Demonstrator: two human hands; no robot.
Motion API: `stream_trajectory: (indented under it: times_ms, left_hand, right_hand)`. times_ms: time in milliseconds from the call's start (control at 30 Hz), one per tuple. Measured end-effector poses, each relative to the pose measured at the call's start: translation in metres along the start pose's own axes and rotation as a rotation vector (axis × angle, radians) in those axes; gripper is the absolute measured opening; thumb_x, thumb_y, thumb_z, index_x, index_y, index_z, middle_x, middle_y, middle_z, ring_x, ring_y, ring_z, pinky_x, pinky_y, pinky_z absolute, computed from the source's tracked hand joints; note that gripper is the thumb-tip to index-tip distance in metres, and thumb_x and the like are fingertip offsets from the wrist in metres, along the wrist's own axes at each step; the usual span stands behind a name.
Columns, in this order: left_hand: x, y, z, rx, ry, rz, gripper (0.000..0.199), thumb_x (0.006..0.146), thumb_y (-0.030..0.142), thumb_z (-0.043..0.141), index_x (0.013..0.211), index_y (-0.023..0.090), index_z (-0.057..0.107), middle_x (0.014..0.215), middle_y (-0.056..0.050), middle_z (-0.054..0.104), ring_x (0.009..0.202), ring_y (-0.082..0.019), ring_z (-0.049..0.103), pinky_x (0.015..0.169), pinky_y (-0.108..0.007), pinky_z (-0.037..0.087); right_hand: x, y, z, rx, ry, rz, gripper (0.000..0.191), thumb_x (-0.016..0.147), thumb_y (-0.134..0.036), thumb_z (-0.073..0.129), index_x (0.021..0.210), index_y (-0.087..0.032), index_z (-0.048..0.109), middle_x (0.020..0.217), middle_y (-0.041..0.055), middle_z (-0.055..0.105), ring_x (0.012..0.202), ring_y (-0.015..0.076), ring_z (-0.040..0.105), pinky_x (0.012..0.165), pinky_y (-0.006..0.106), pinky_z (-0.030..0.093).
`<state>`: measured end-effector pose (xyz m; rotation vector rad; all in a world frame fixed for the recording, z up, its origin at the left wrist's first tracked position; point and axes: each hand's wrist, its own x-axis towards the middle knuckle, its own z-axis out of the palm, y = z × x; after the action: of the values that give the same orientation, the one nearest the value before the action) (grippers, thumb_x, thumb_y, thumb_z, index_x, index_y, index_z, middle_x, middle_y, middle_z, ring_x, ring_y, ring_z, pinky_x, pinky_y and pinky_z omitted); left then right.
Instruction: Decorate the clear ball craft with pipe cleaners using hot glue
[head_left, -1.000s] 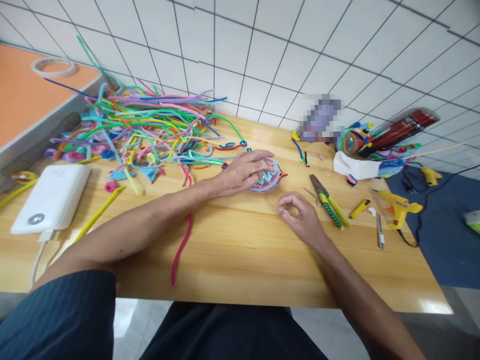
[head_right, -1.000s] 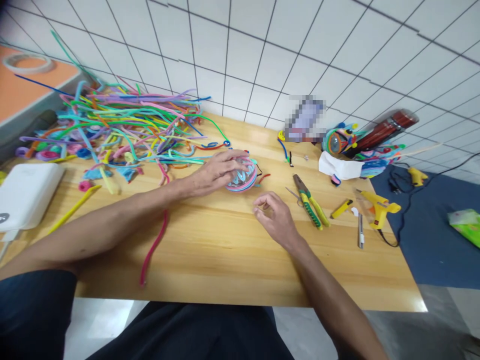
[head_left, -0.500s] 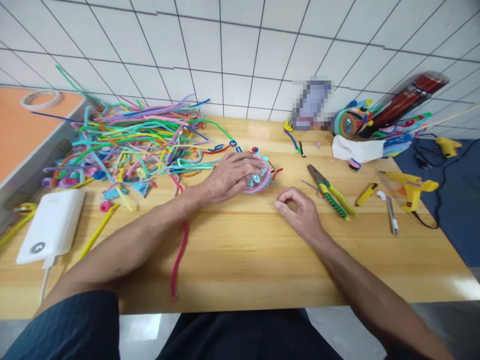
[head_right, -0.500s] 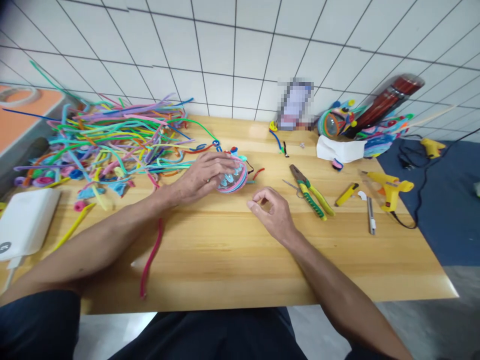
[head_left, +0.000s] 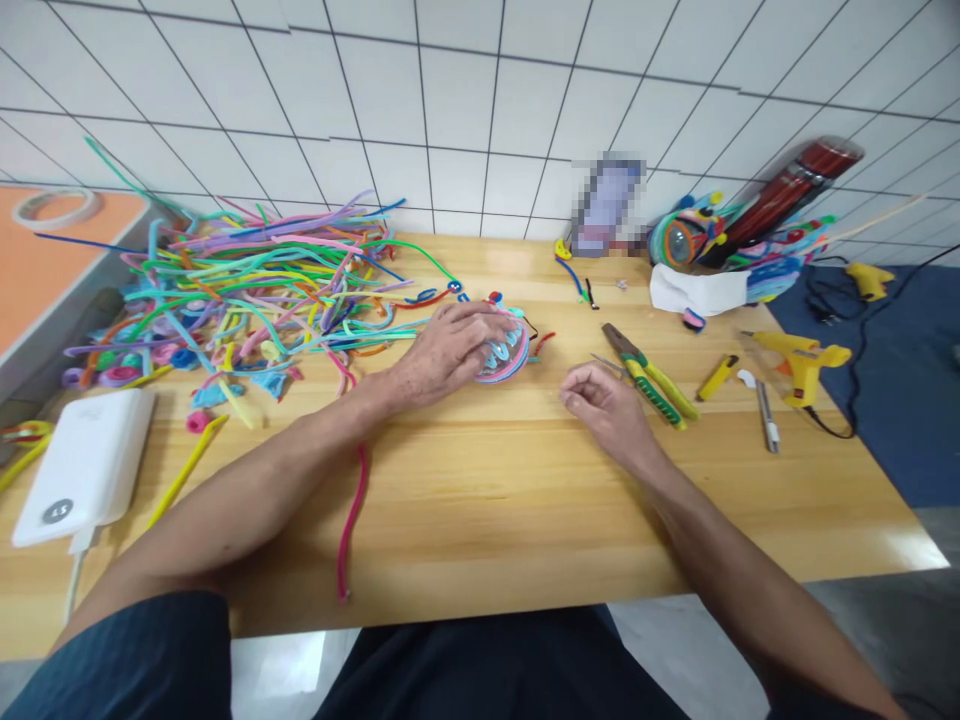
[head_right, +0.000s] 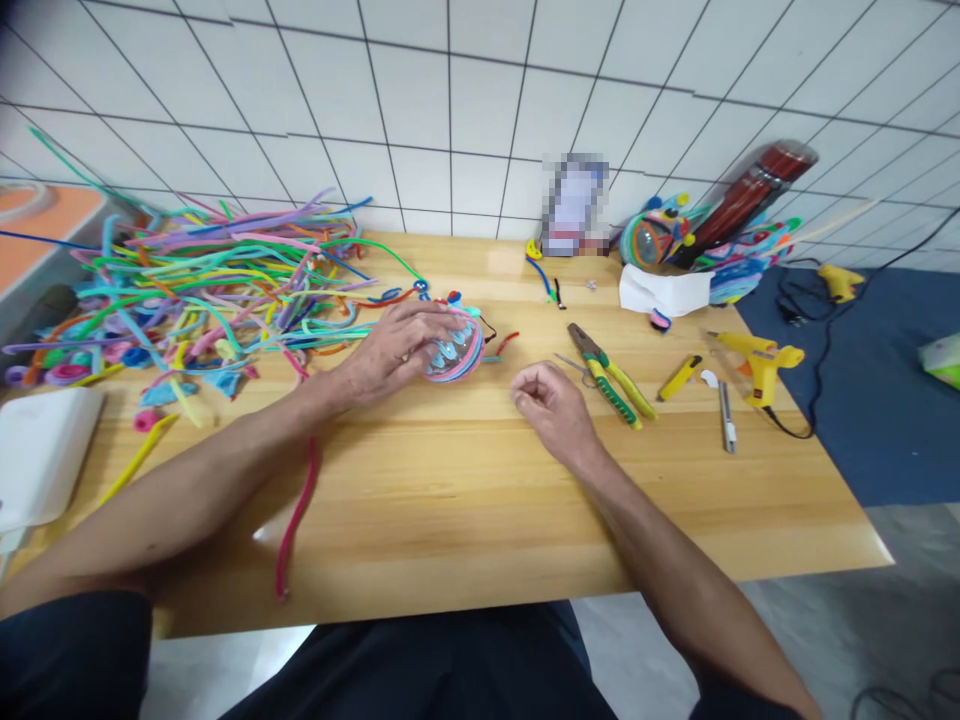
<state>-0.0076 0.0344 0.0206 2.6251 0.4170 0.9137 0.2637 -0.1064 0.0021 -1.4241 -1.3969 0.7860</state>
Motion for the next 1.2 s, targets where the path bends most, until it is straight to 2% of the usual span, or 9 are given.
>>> stream_trajectory:
  times_ms: [133, 233, 367, 533, 600, 700, 767, 867, 1200]
  left_hand:
    - [-0.001, -0.002, 0.003, 0.006, 0.018, -0.019, 0.03, 0.114, 0.031, 0.041, 0.127, 0.025, 0.068, 0.147, -0.01, 0.076, 0.15, -0.025, 0.058, 0.128, -0.051, 0.044]
    - [-0.002, -0.003, 0.005, -0.02, 0.041, -0.009, 0.029, 0.114, 0.032, 0.042, 0.126, 0.026, 0.068, 0.145, -0.01, 0.077, 0.148, -0.026, 0.06, 0.127, -0.053, 0.044]
    - [-0.001, -0.003, 0.004, -0.041, 0.046, 0.0, 0.025, 0.113, 0.033, 0.045, 0.125, 0.027, 0.067, 0.145, -0.009, 0.077, 0.147, -0.026, 0.061, 0.129, -0.054, 0.043]
    - [0.0, -0.002, 0.002, 0.019, 0.023, -0.011, 0.026, 0.112, 0.033, 0.044, 0.124, 0.026, 0.066, 0.147, -0.008, 0.077, 0.146, -0.026, 0.062, 0.13, -0.058, 0.042]
    - [0.0, -0.003, 0.002, 0.025, 0.025, -0.018, 0.026, 0.112, 0.034, 0.045, 0.124, 0.027, 0.067, 0.147, -0.008, 0.077, 0.145, -0.027, 0.062, 0.13, -0.058, 0.041]
    - [0.0, -0.004, 0.004, 0.01, 0.026, -0.029, 0.027, 0.112, 0.034, 0.044, 0.122, 0.027, 0.067, 0.146, -0.008, 0.077, 0.146, -0.027, 0.061, 0.128, -0.057, 0.044]
    - [0.0, -0.005, 0.006, -0.004, 0.026, -0.028, 0.027, 0.112, 0.034, 0.043, 0.122, 0.027, 0.067, 0.146, -0.008, 0.077, 0.147, -0.026, 0.061, 0.129, -0.057, 0.044]
    - [0.0, -0.004, 0.006, -0.026, 0.041, -0.013, 0.027, 0.112, 0.033, 0.043, 0.124, 0.027, 0.067, 0.146, -0.008, 0.077, 0.147, -0.026, 0.062, 0.129, -0.056, 0.043]
    - [0.0, -0.004, 0.004, 0.011, 0.05, 0.02, 0.028, 0.111, 0.027, 0.045, 0.129, 0.025, 0.067, 0.148, -0.007, 0.076, 0.149, -0.027, 0.06, 0.128, -0.055, 0.043]
  right_hand:
    - [-0.009, -0.015, -0.003, -0.078, -0.016, 0.025, 0.013, 0.084, -0.036, 0.077, 0.087, -0.023, 0.075, 0.078, 0.0003, 0.075, 0.069, 0.0177, 0.07, 0.067, 0.032, 0.053]
    - [-0.011, -0.024, -0.006, -0.1, -0.016, 0.034, 0.018, 0.09, -0.04, 0.071, 0.094, -0.023, 0.077, 0.071, -0.0015, 0.071, 0.066, 0.0176, 0.067, 0.067, 0.033, 0.051]
    - [-0.009, -0.031, -0.012, -0.023, -0.022, 0.113, 0.025, 0.095, -0.047, 0.065, 0.095, -0.023, 0.072, 0.063, -0.0042, 0.062, 0.061, 0.0166, 0.058, 0.065, 0.033, 0.045]
    - [-0.003, -0.026, -0.021, 0.122, -0.093, 0.159, 0.027, 0.095, -0.05, 0.065, 0.086, -0.025, 0.061, 0.071, -0.0024, 0.064, 0.067, 0.0167, 0.058, 0.07, 0.033, 0.047]
    - [0.001, -0.016, -0.024, 0.014, -0.118, 0.126, 0.023, 0.095, -0.045, 0.064, 0.084, -0.025, 0.06, 0.076, -0.0005, 0.066, 0.07, 0.0179, 0.059, 0.071, 0.033, 0.048]
    - [0.006, 0.004, -0.027, -0.336, -0.12, 0.004, 0.011, 0.092, -0.027, 0.065, 0.082, -0.025, 0.061, 0.079, 0.0013, 0.066, 0.074, 0.0199, 0.06, 0.073, 0.034, 0.048]
    - [0.007, 0.016, -0.026, -0.522, -0.122, -0.081, 0.013, 0.09, -0.017, 0.062, 0.08, -0.025, 0.06, 0.079, 0.0025, 0.067, 0.077, 0.0208, 0.061, 0.077, 0.035, 0.049]
    - [0.008, 0.025, -0.026, -0.646, -0.129, -0.143, 0.016, 0.091, -0.011, 0.059, 0.081, -0.024, 0.061, 0.085, 0.0054, 0.07, 0.083, 0.0227, 0.064, 0.081, 0.036, 0.05]
    - [0.029, 0.013, -0.035, -0.665, -0.253, 0.073, 0.007, 0.092, -0.021, 0.066, 0.085, -0.023, 0.069, 0.087, 0.004, 0.075, 0.084, 0.0219, 0.068, 0.081, 0.034, 0.05]
